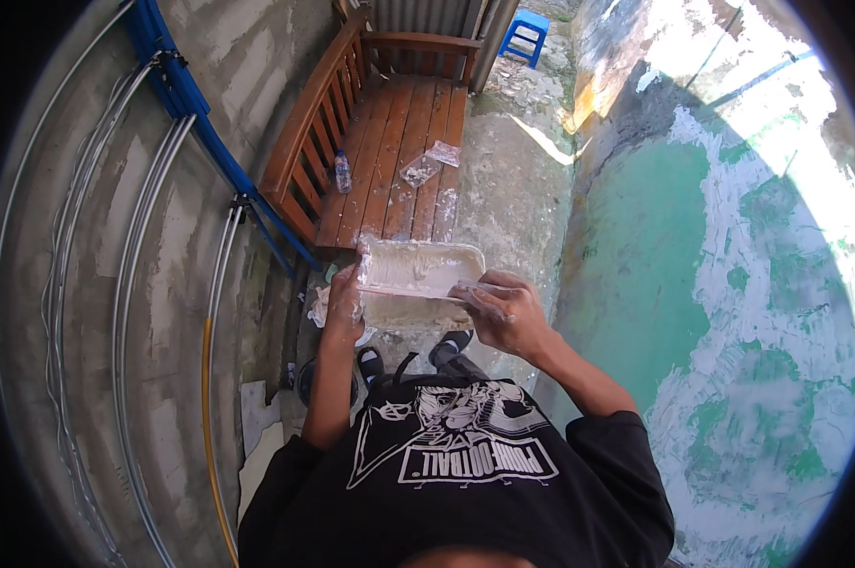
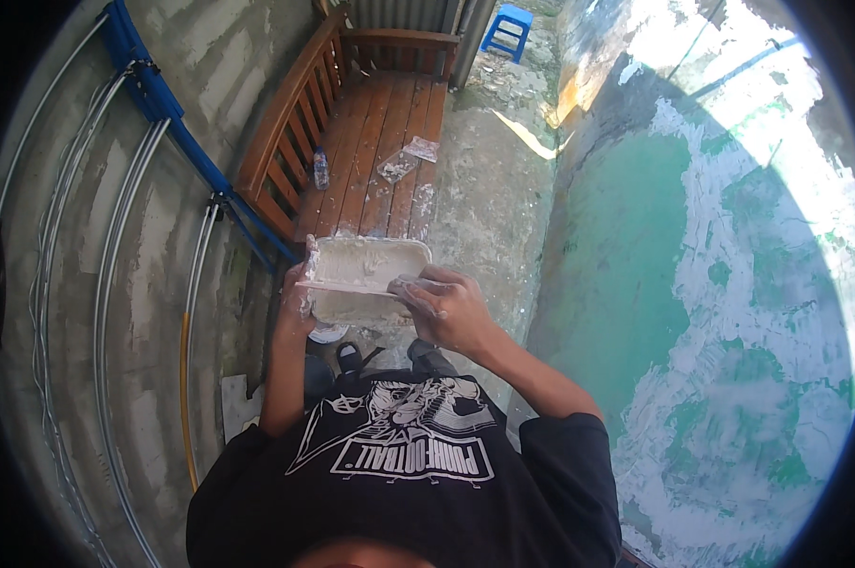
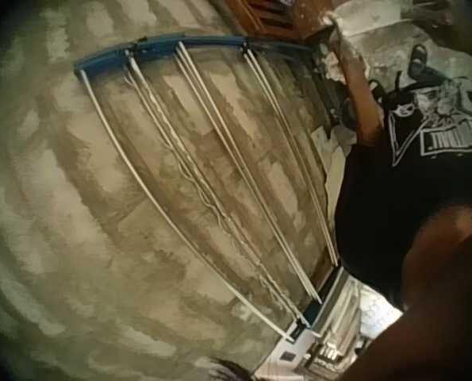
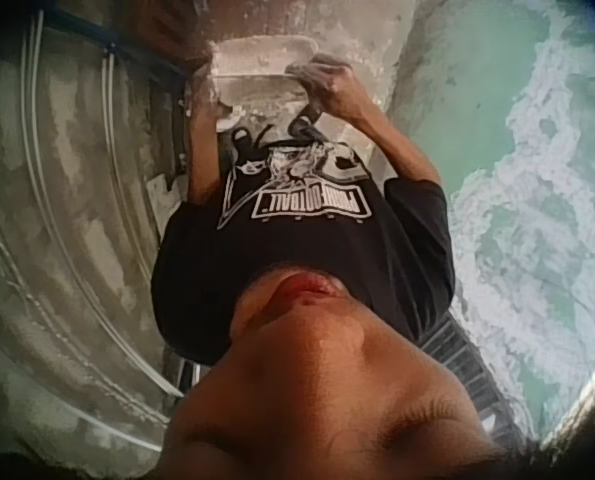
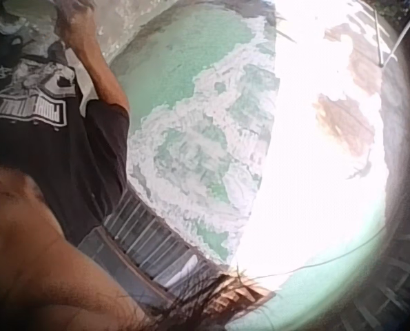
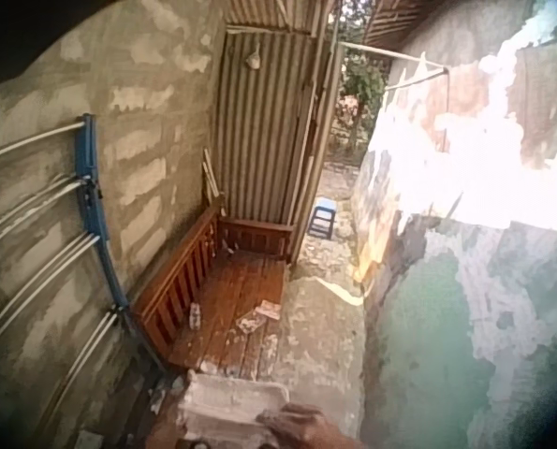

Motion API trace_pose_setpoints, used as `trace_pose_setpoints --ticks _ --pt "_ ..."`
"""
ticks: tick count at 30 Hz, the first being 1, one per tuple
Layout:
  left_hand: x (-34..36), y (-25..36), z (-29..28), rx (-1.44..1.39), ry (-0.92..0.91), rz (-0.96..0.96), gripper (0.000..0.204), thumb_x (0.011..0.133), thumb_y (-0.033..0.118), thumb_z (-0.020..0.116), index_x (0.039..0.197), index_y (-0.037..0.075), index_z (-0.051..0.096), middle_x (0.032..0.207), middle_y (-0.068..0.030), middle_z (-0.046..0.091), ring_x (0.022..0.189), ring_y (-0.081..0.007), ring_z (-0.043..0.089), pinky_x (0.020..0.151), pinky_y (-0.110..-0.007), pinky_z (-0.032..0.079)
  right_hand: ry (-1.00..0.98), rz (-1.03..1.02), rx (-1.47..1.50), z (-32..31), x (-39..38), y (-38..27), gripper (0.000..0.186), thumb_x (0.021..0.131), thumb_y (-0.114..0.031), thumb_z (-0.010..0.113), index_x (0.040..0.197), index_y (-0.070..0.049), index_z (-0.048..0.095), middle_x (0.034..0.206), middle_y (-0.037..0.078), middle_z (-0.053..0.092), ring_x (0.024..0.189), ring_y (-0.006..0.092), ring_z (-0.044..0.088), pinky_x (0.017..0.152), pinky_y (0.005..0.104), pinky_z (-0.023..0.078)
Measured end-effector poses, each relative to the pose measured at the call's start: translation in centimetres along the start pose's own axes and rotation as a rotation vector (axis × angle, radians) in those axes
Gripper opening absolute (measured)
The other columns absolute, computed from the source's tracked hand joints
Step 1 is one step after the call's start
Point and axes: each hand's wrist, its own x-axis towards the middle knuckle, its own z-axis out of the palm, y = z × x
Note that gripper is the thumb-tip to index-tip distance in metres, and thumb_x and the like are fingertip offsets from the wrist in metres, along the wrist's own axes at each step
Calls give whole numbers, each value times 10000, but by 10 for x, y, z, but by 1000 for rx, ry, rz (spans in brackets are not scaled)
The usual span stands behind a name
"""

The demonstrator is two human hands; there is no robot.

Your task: The person is applying plaster or putty to a damaged exterior wall using a putty knife to smooth it out.

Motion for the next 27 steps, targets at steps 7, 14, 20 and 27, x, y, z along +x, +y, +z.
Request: trace_pose_setpoints --ticks 7,14,20,27 --pt "8 -19 -10 -26 -110 30 390 944 317 513 1038 -54 587 919 -81 655 745 -136 639 680 -263 508 19 -11 -297 9 -1 7 421 624 -39 635 1041 -93 648 1025 48 669 844 213 610 659 319 522" --pt "21 -33 -22 -47 -153 -1 368 944 291 518 1046 -58 577 953 -86 647 772 -120 629 693 -257 502 12 13 -98 4 -11 8 388 645 -53 631 1030 -84 656 989 45 682 772 200 616 641 319 520" --pt "25 -35 -13 -32 -181 -53 375 938 283 531 1062 -68 567 957 -90 648 792 -117 626 707 -260 504 90 71 -271 -9 -3 17 406 613 -34 666 1012 -106 643 911 36 681 754 230 608 616 344 521" --pt "14 -16 16 7 -126 -32 410 938 342 527 1034 -53 586 929 -87 653 755 -123 633 680 -267 507 30 83 -135 4 -17 25 459 633 -50 628 1087 -116 645 885 46 692 783 243 620 637 358 534"
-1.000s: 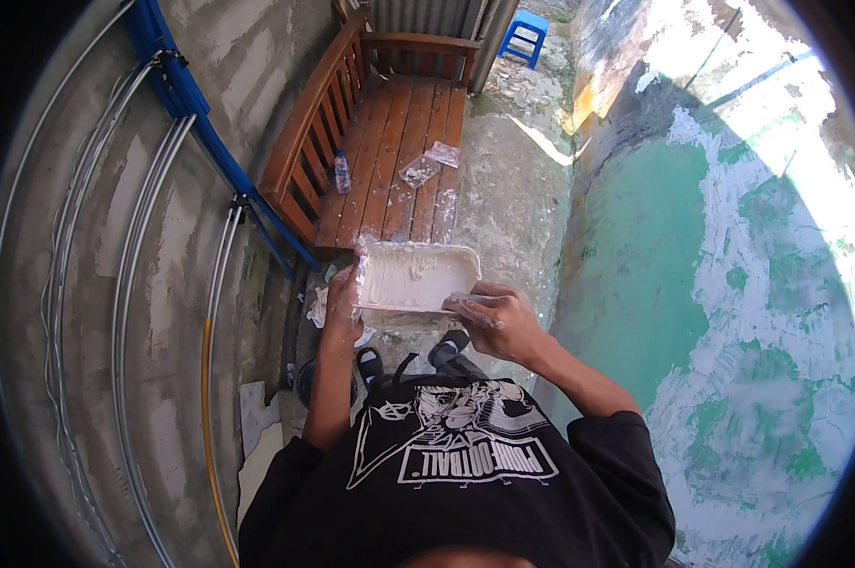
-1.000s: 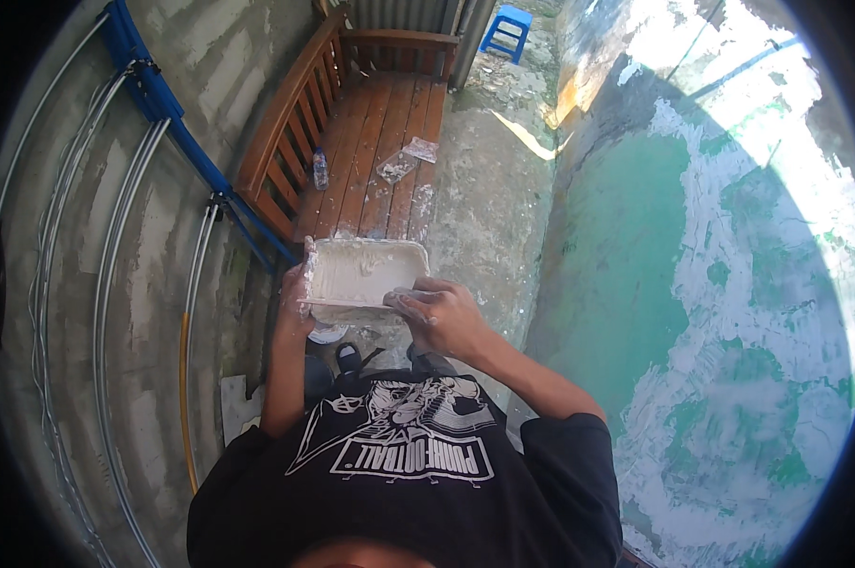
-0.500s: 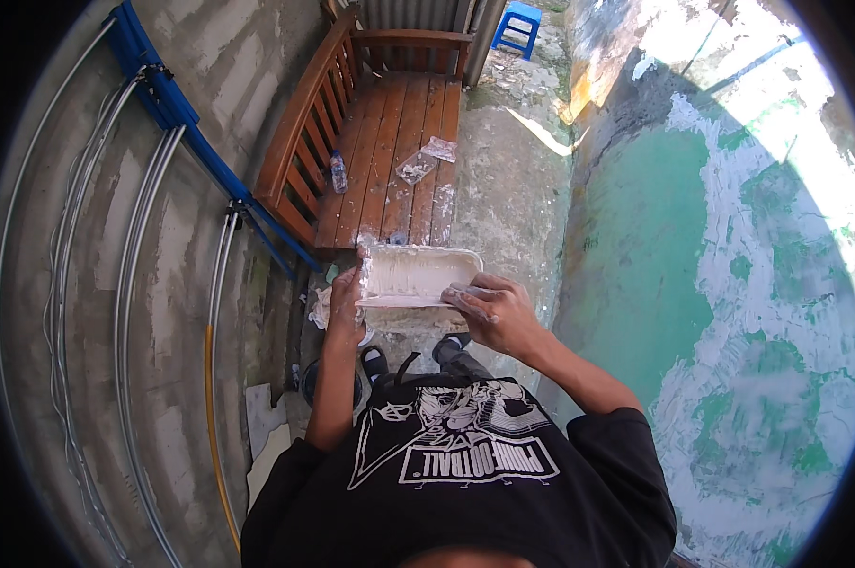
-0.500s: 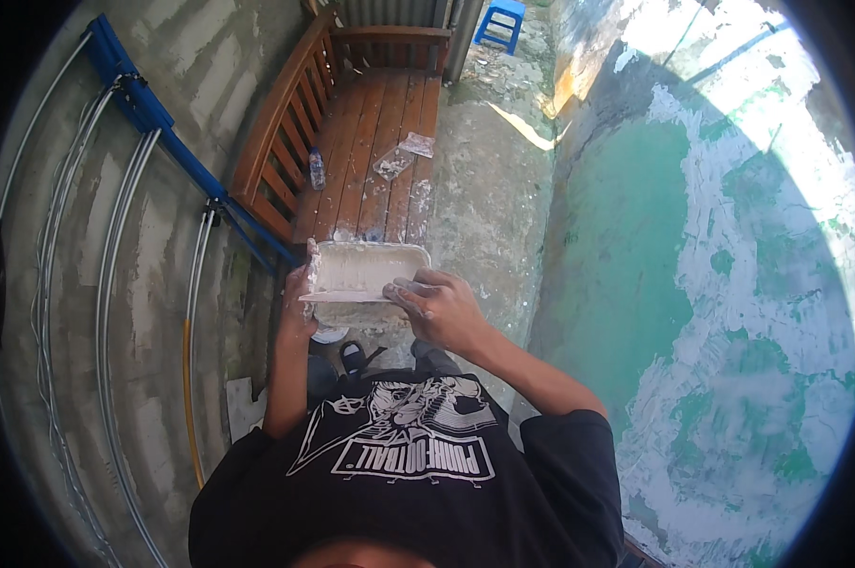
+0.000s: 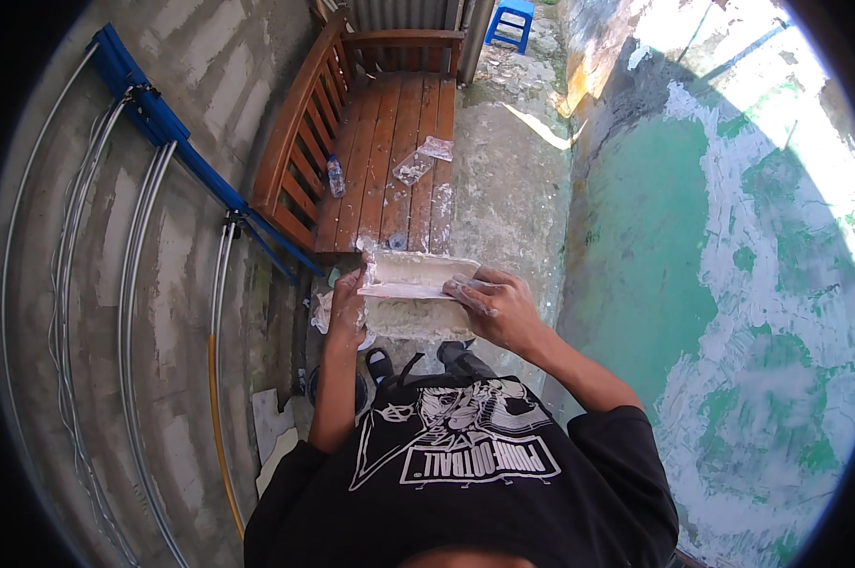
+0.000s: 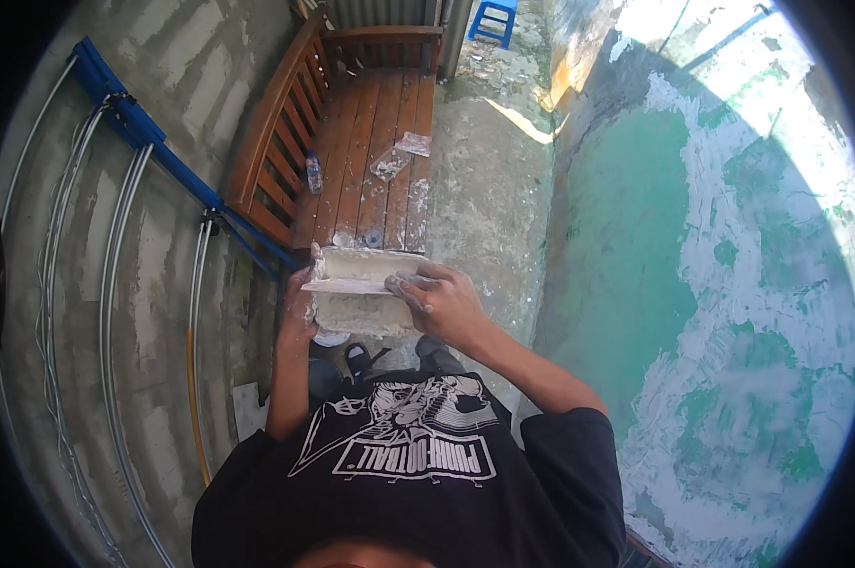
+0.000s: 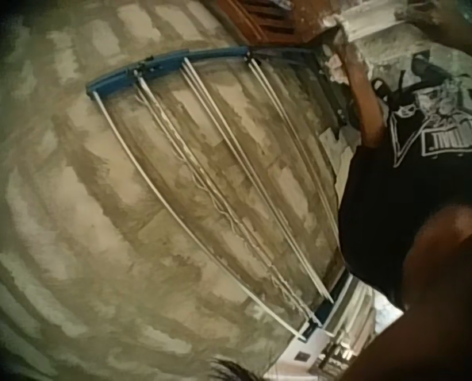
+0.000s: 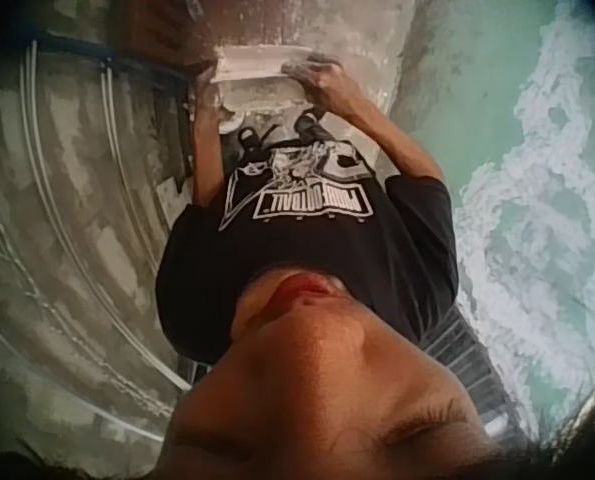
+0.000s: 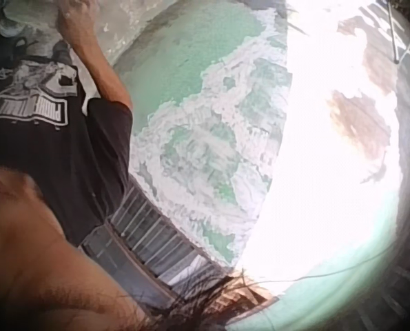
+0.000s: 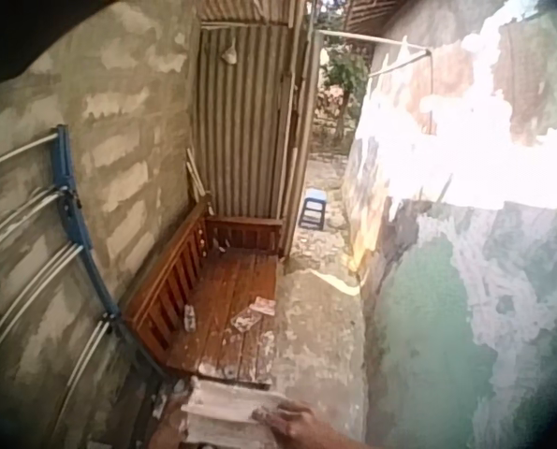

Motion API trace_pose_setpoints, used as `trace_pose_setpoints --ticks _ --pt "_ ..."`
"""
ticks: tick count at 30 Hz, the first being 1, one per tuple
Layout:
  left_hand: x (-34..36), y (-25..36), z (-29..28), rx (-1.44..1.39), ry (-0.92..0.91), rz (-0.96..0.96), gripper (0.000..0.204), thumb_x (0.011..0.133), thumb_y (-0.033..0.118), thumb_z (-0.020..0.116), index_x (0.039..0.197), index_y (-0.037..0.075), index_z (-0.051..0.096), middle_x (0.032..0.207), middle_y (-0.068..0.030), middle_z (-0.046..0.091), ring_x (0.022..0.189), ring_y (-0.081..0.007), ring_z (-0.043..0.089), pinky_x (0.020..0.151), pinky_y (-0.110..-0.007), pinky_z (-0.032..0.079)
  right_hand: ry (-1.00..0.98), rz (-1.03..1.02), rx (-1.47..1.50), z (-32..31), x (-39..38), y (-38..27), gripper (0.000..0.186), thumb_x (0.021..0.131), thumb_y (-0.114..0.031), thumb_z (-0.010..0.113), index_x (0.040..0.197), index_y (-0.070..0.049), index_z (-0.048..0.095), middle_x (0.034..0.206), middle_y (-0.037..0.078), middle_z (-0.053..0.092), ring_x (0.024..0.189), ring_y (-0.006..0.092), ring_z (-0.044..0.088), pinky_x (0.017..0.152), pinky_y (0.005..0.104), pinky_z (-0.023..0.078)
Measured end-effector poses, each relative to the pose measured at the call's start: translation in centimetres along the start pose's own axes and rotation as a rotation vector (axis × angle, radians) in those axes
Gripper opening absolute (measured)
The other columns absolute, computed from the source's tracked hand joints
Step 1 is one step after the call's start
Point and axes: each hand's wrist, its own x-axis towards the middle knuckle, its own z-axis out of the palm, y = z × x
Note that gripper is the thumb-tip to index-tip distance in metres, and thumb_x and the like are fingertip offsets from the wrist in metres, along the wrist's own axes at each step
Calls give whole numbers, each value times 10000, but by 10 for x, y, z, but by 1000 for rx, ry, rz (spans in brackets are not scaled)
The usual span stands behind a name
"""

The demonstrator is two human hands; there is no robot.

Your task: The person is applying plaster or putty to a damaged exterior wall using a putty knife to smooth it out.

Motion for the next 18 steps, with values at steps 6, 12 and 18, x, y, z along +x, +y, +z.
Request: trace_pose_setpoints --ticks 6,12,18 --pt "2 2 6 43 57 10 446 932 395 524 1017 -37 598 897 -85 658 745 -117 634 657 -263 505 33 6 -85 -16 5 2 390 639 -44 630 1022 -105 674 909 40 696 770 224 618 621 349 537" --pt "24 -10 -1 236 -77 155 504 923 449 516 996 -42 606 876 -76 658 723 -125 636 650 -261 502 15 -41 -22 -6 -3 7 410 625 -50 631 1031 -103 664 932 39 692 771 214 620 630 339 539" --pt "43 -25 21 85 123 -135 525 911 483 516 951 -30 617 833 -69 650 704 -122 625 644 -269 502 108 12 164 -33 -5 25 379 614 25 650 980 -70 663 850 67 682 650 243 596 580 340 514"
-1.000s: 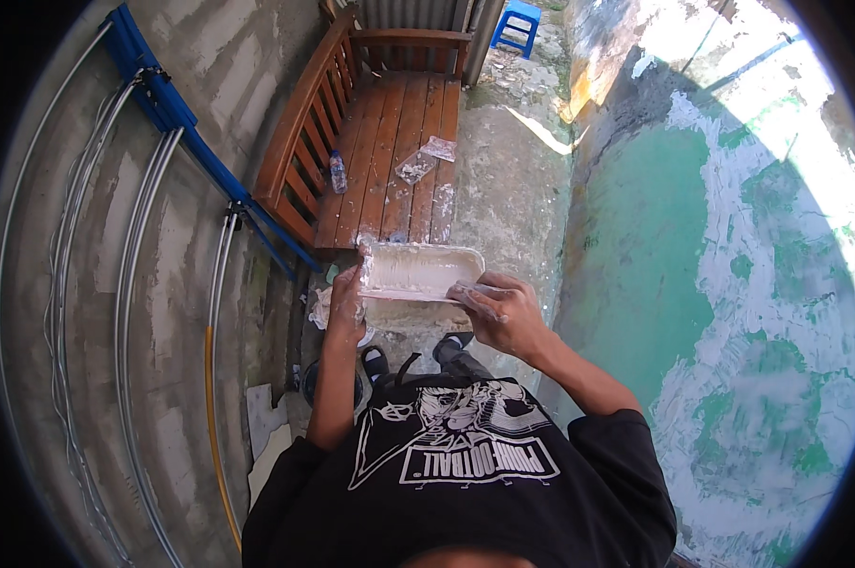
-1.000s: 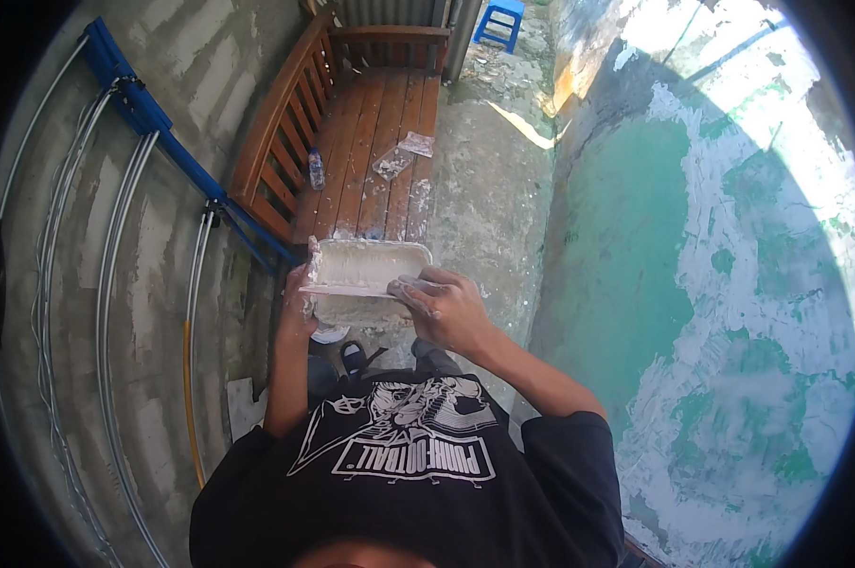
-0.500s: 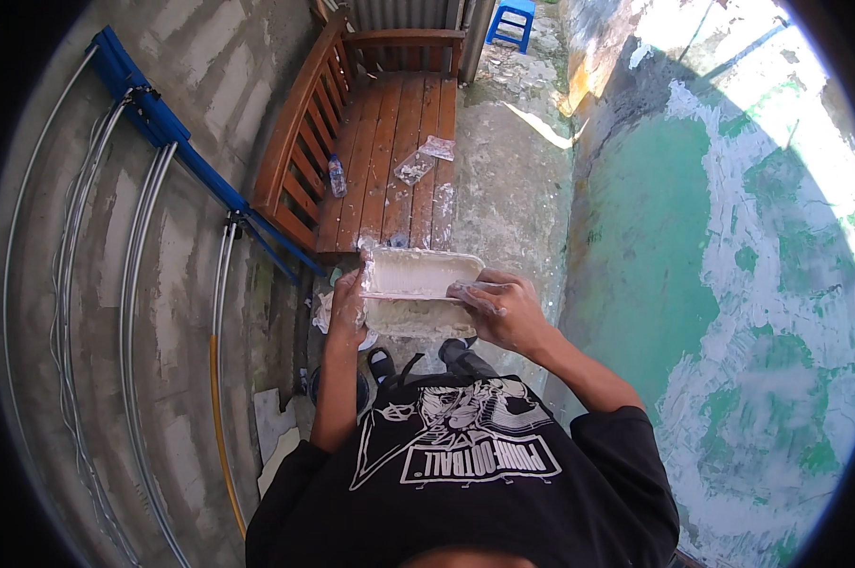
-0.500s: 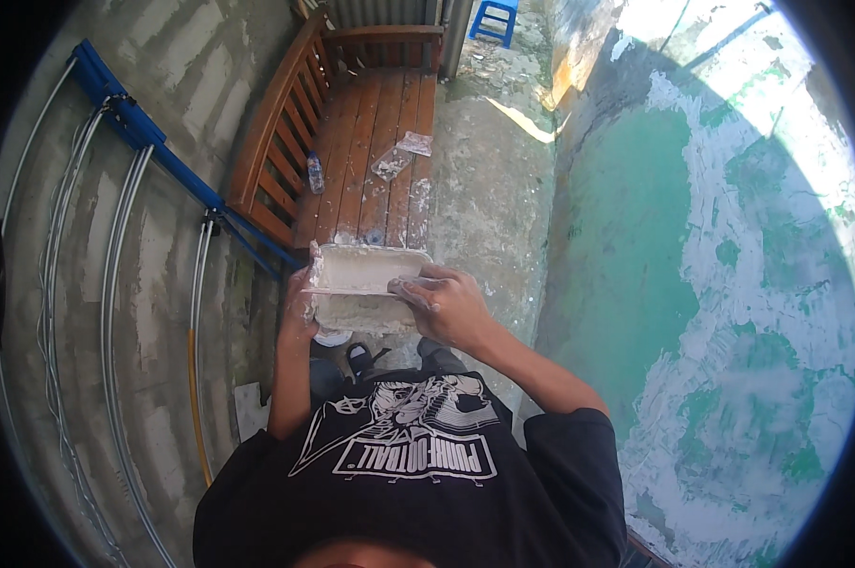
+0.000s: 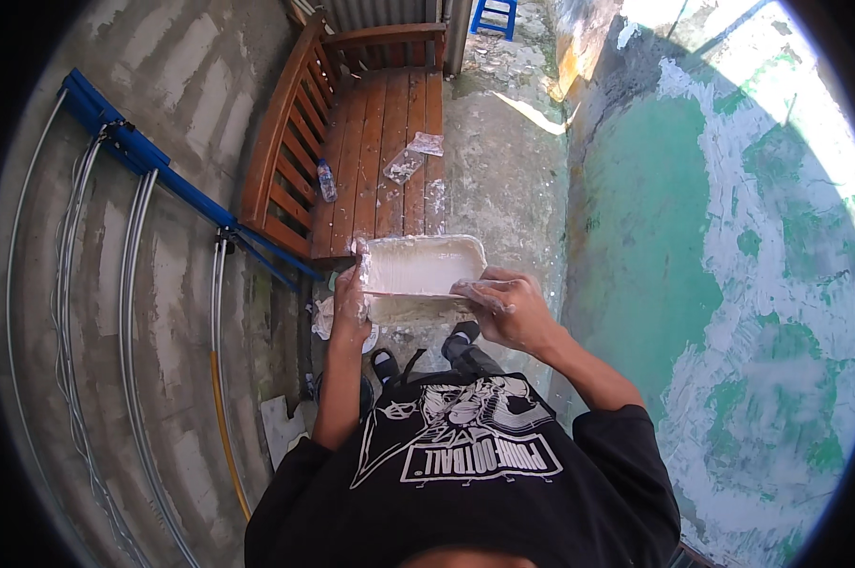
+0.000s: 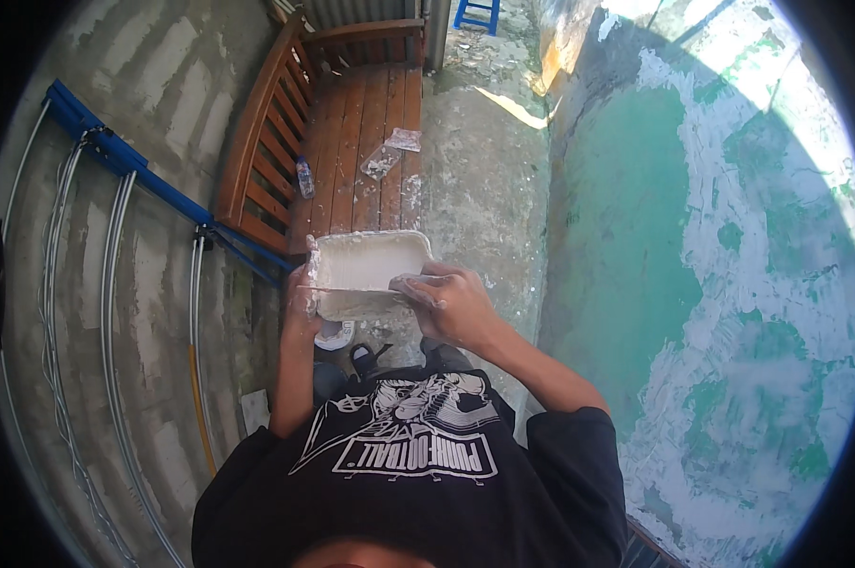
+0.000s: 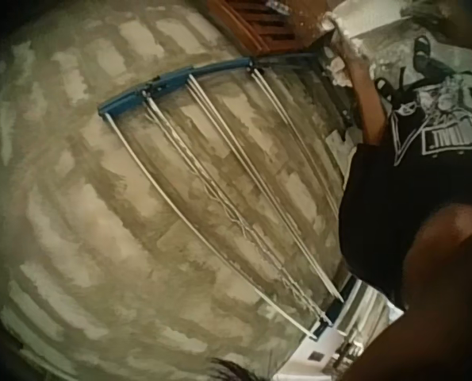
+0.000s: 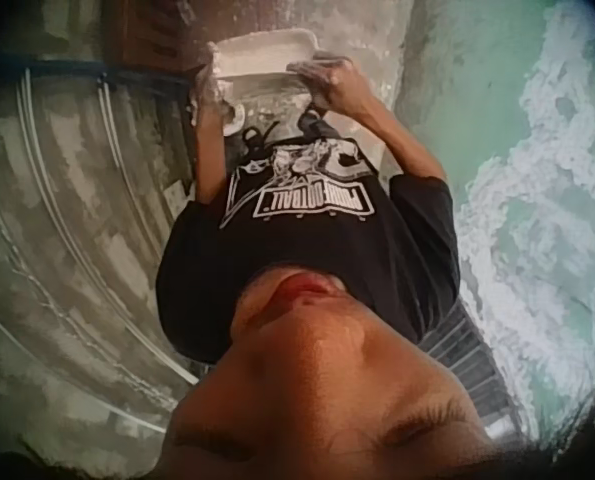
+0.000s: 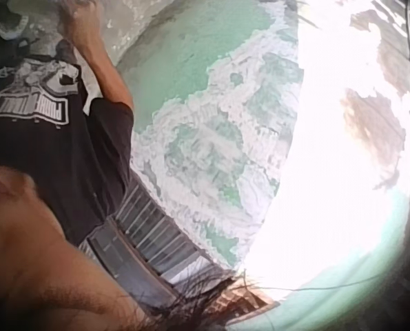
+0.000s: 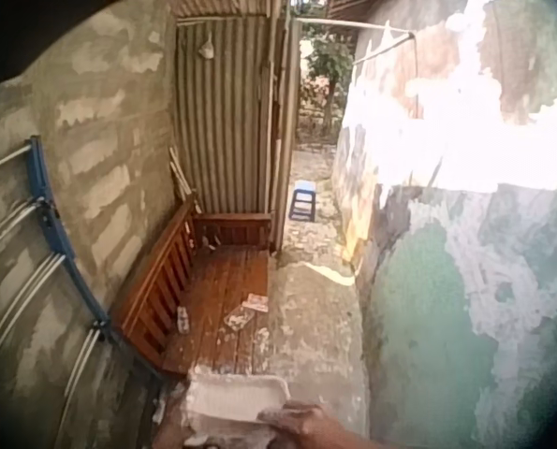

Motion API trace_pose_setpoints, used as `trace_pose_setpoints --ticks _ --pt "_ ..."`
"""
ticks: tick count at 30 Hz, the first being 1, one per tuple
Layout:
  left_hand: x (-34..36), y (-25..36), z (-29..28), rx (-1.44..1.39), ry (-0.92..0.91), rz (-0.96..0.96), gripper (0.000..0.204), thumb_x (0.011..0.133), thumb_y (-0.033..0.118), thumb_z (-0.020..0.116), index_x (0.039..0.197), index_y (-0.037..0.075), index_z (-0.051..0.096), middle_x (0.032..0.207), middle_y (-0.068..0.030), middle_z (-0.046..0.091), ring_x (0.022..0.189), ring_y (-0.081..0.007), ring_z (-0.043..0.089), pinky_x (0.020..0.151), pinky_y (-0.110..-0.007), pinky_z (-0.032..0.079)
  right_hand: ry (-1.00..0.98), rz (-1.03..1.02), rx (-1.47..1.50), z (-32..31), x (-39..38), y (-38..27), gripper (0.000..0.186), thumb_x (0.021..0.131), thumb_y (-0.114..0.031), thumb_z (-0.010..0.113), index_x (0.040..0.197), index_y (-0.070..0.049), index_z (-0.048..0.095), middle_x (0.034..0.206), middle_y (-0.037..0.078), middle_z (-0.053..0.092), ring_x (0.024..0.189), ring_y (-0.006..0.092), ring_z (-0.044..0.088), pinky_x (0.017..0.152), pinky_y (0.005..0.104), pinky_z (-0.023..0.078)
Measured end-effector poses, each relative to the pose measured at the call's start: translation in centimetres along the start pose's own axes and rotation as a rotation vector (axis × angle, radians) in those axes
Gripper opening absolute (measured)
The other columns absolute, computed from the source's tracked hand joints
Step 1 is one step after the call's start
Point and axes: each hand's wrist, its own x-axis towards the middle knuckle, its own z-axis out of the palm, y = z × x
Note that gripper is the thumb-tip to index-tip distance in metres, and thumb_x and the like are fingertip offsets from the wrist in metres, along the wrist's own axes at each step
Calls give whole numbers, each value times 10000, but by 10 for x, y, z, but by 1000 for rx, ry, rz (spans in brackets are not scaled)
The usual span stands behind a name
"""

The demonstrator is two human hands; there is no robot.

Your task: The person is applying plaster or putty to a damaged exterior wall using a putty knife to smooth it out.

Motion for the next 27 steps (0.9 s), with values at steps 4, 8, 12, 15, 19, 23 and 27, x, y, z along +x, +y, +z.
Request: trace_pose_setpoints --ticks 4,8,12,15,19,23,27 --pt "4 2 32 16 -53 -3 523 909 485 519 948 -28 615 850 -80 650 718 -129 625 656 -278 504 -44 174 68 -44 2 14 323 627 36 645 940 -38 674 731 118 639 621 276 593 539 375 480" --pt "18 -11 50 23 0 -103 464 885 412 572 1052 -21 556 943 -98 626 808 -167 628 707 -310 513 -169 211 106 -58 -12 42 323 641 -27 650 962 -53 675 739 128 650 675 299 615 576 409 488" --pt "21 -23 80 28 -49 -117 468 873 358 613 1152 -3 506 1031 -101 596 916 -188 610 769 -333 508 -219 237 2 -65 -28 70 335 637 6 638 967 -42 676 739 120 642 675 305 606 593 396 496" --pt "28 -31 98 -35 -25 -139 424 866 315 624 1140 8 524 1012 -90 603 903 -184 612 776 -323 502 -179 216 -2 -78 -37 85 337 630 3 636 962 -41 674 757 117 652 697 306 611 600 400 498" --pt "56 -78 89 312 129 275 509 909 468 527 1043 -17 600 900 -78 646 778 -144 636 670 -289 509 -132 177 27 -106 -38 95 332 623 -3 642 951 -40 668 771 112 661 687 305 604 597 399 499" --pt "43 -29 149 66 -39 -85 524 900 493 527 1039 -7 594 874 -75 644 767 -142 638 665 -292 513 13 197 75 -131 -40 102 321 624 -10 653 943 -47 664 765 99 664 680 285 602 590 386 499" --pt "44 -23 173 65 -46 -51 523 899 495 530 1019 -11 595 876 -79 646 752 -134 635 654 -282 508 34 130 -84 -130 -43 113 367 605 -18 654 969 -62 658 808 67 675 711 265 606 593 366 505"
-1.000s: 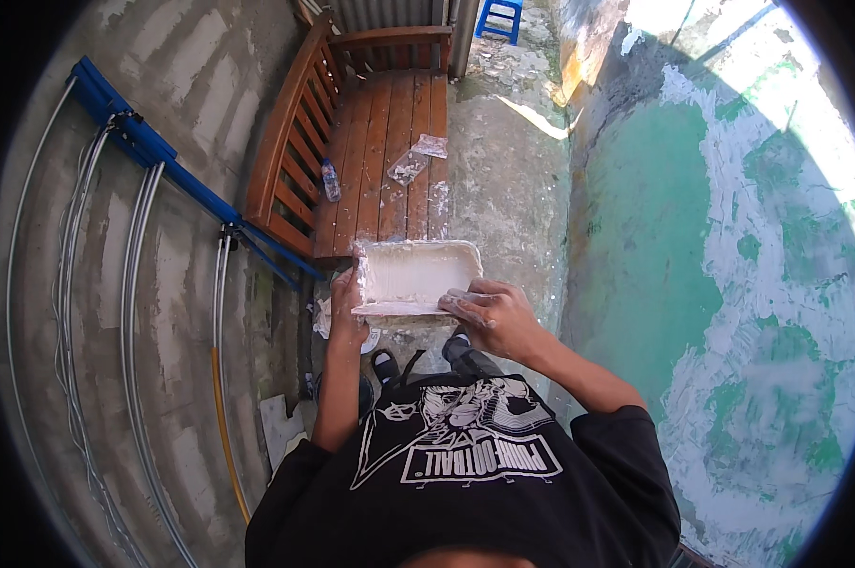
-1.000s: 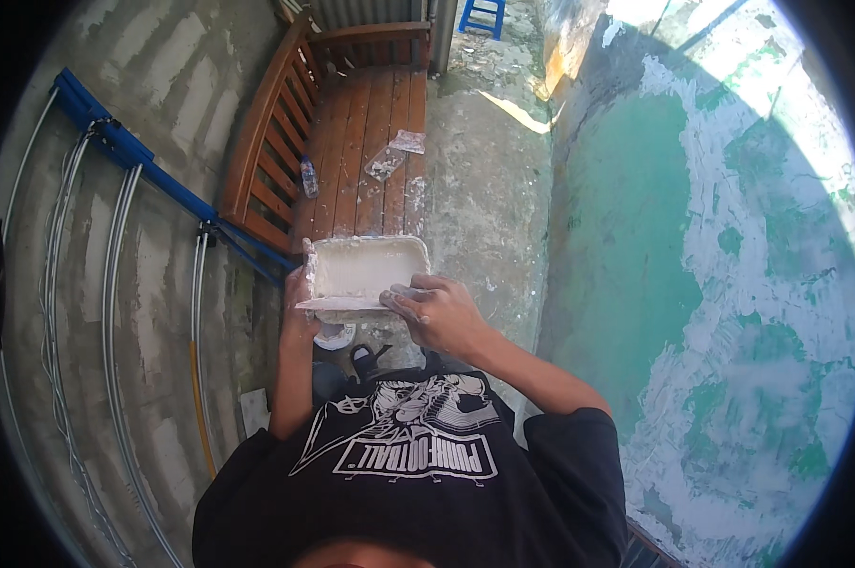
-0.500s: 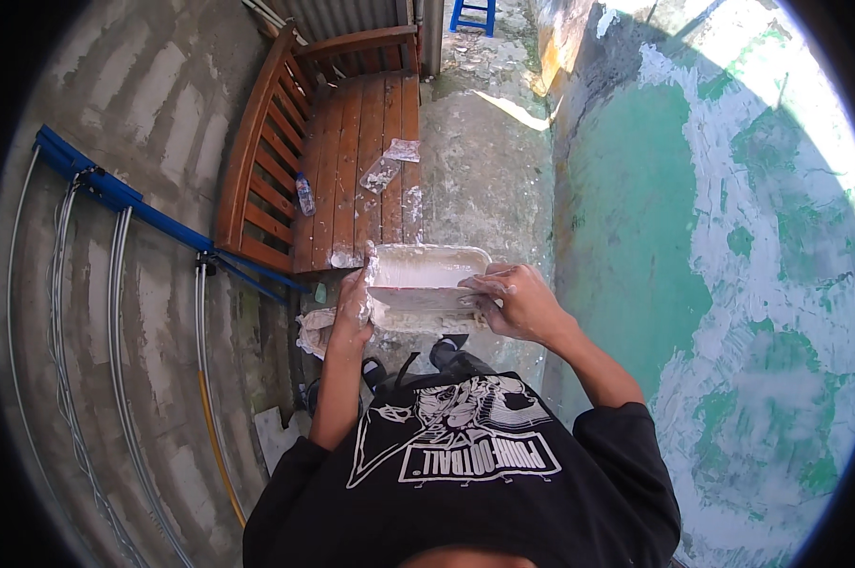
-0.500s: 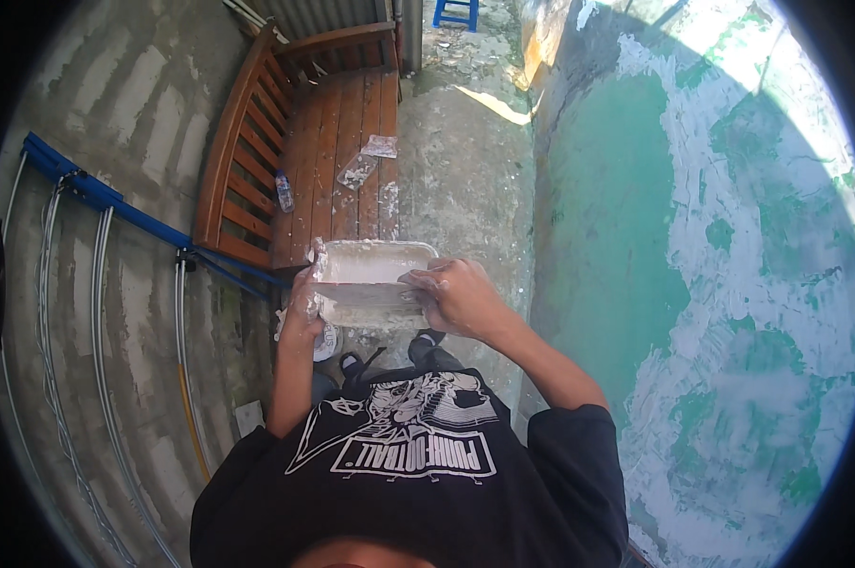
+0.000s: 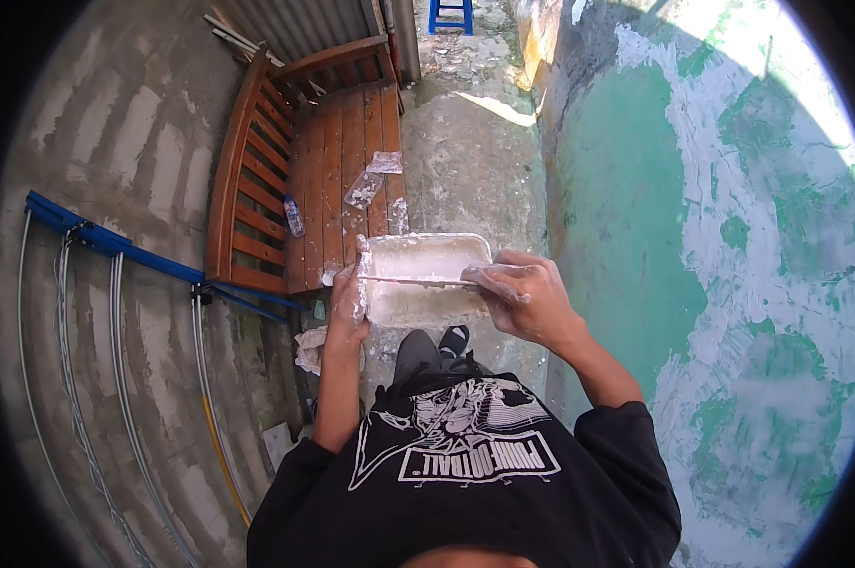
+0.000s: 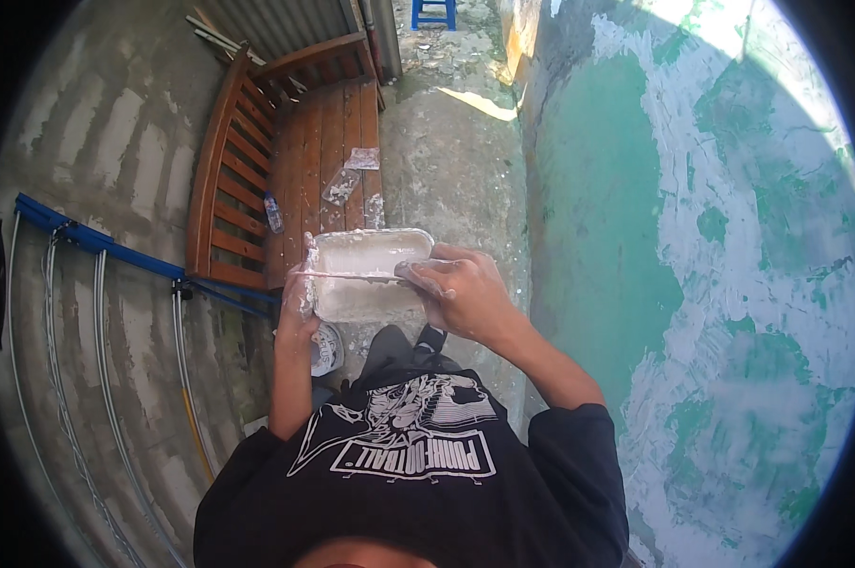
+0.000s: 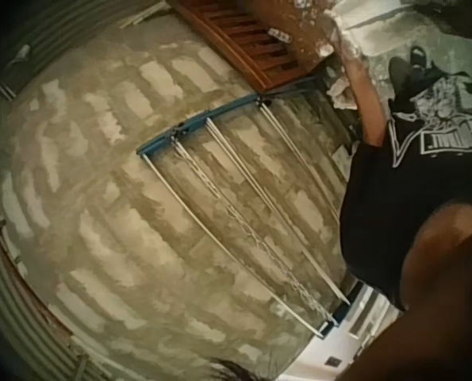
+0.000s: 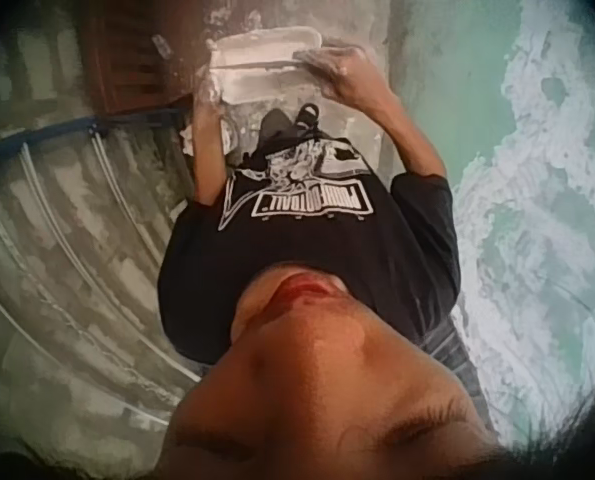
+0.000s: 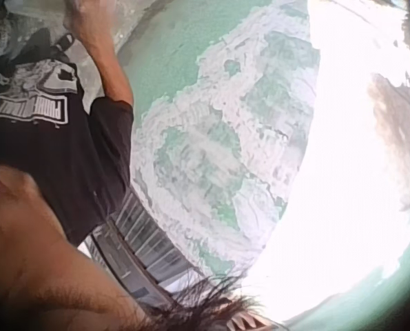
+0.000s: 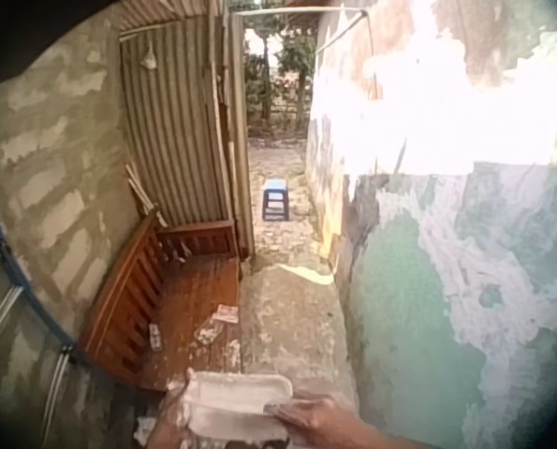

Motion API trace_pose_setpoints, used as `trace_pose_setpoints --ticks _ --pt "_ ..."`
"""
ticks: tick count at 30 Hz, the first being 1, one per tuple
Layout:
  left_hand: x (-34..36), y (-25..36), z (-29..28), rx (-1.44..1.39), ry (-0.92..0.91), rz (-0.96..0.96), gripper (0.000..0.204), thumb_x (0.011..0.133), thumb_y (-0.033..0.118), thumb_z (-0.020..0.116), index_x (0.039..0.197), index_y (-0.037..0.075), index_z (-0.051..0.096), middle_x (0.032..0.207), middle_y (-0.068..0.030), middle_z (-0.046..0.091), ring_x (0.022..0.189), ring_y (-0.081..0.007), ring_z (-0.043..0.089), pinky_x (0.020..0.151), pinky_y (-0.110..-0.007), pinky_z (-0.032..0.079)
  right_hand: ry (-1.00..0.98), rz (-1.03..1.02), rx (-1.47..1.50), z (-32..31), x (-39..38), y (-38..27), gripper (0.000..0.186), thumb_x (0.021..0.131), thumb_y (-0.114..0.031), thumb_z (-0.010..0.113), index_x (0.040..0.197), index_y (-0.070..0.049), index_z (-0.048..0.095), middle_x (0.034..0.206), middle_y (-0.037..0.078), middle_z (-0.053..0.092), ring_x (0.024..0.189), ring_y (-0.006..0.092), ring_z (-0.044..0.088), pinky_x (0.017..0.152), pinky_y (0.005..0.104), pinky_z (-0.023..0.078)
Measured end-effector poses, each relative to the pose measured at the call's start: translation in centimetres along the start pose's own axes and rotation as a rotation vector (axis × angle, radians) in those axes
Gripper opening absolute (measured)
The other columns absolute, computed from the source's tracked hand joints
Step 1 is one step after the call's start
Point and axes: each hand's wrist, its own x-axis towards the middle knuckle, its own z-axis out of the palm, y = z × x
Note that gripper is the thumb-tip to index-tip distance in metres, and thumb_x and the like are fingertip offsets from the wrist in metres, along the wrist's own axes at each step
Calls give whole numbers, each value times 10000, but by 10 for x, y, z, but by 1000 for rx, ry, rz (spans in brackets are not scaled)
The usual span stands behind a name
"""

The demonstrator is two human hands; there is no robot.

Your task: The person is applying plaster or putty to a damaged exterior wall using a putty knife to smooth it out.

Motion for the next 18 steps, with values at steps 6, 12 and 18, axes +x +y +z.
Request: trace_pose_setpoints --ticks 6,12,18 --pt "25 -4 11 128 11 77 507 908 474 530 995 -20 604 868 -74 650 738 -122 628 645 -266 497 -19 -64 -183 20 -4 12 373 591 -87 664 964 -97 668 819 33 683 710 208 606 569 345 507" --pt "88 -32 -6 64 -181 -74 450 921 427 532 938 -14 620 817 -61 651 679 -109 620 601 -257 490 144 88 -85 -3 16 19 300 626 -71 643 921 -108 682 659 46 614 667 232 592 540 362 498" --pt "103 15 36 37 -309 -73 472 916 435 535 974 -27 606 845 -78 653 709 -124 636 612 -254 513 -33 222 -272 0 34 38 228 698 -95 653 926 -98 663 775 45 667 685 239 599 583 359 509"
